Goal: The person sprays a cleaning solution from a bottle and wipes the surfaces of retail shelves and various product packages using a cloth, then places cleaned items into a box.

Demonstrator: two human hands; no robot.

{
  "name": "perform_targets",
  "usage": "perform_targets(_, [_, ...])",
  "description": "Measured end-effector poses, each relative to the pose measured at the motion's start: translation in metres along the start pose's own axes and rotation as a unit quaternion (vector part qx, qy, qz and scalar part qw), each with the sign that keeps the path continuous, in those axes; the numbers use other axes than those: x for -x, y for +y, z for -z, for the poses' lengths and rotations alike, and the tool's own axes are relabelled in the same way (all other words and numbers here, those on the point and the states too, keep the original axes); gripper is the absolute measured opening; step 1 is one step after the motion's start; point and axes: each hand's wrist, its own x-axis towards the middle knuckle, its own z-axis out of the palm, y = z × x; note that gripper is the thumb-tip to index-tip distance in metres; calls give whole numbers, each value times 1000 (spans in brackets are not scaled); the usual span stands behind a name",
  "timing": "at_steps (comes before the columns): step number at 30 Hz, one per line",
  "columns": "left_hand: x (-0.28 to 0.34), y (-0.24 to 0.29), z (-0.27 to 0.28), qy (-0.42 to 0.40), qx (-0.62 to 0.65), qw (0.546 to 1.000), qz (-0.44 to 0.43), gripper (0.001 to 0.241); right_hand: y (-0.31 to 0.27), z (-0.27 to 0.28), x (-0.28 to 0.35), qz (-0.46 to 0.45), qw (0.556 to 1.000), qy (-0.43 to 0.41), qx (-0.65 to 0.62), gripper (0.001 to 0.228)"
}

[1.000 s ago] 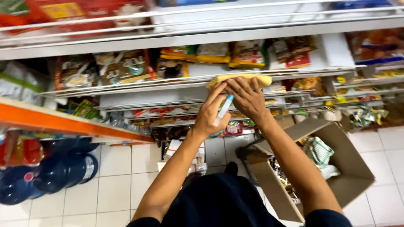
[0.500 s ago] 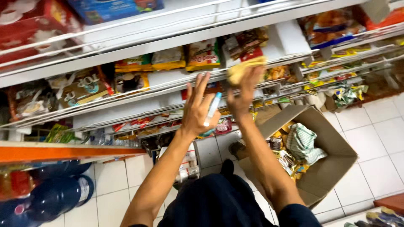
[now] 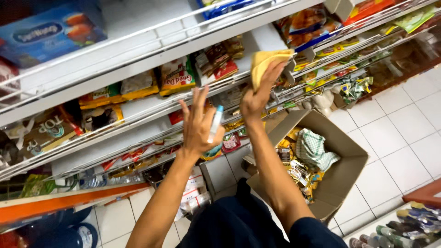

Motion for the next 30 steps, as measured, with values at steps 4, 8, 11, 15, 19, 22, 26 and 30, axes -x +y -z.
perform_targets(4, [-19, 20, -24, -20, 37, 999, -31, 42, 13, 12, 14, 127, 973, -110, 159, 85])
perform_targets(8, [-34, 32, -48, -23, 24, 999, -28, 37, 51, 58, -20, 118, 946, -83, 291, 82])
perform_targets(11, [-40, 38, -57, -17, 38, 999, -13, 37, 52, 72, -35, 86, 954, -74, 279, 86])
perform_targets(15, [-45, 39, -71, -13, 15, 1000, 2, 36, 32, 53, -23, 37, 994, -87, 53, 86])
perform_targets(19, [-39, 36, -70, -16, -12, 1000, -1, 37, 27, 52, -12, 76, 983, -157, 57, 81])
perform_targets(22, [-42, 37, -67, -21, -24, 999, -4, 35, 37, 74, -18, 131, 958, -241, 82, 75])
perform_targets(26, [-41, 44, -65, -19, 0, 1000, -1, 36, 56, 115, -1, 3, 955, -296, -1, 67])
perform_targets(30, [-16, 58, -76, -3, 83, 996, 12, 35, 87, 172, 44, -157, 962, -215, -65, 42])
